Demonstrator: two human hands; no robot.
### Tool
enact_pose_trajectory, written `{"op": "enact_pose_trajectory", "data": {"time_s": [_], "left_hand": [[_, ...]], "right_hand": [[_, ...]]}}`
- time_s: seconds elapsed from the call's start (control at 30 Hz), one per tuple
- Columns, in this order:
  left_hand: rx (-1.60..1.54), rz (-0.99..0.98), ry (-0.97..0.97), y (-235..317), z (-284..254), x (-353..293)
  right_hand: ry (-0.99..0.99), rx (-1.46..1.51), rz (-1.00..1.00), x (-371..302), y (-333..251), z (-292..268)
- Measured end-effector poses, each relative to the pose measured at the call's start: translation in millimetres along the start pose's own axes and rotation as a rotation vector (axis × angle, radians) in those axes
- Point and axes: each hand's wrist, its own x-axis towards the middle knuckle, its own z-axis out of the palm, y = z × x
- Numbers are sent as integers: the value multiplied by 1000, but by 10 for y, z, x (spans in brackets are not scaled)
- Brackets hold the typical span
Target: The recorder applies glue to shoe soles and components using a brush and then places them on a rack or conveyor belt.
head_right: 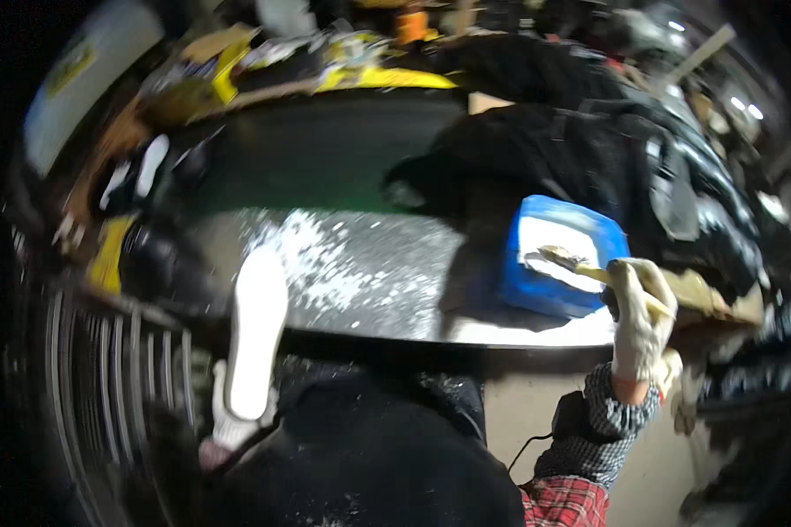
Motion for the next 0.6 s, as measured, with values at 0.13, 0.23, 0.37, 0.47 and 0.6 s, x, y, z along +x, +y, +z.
{"op": "enact_pose_trajectory", "data": {"time_s": [0.13,0.23,0.37,0.47,0.6], "left_hand": [[83,-94,-67,121,-282,356],[-54,56,-223,116,-525,458],[69,80,-480,137,-945,643],[-136,50,-479,100,-1247,622],[42,109,-241,113,-574,473]], "right_hand": [[-319,-28,-103,-435,-344,1343],[-986,110,-564,-552,-512,2377],[-881,356,-36,-501,-126,3356],[-943,302,104,-407,-165,3094],[-1149,168,-754,-453,-347,2750]]}}
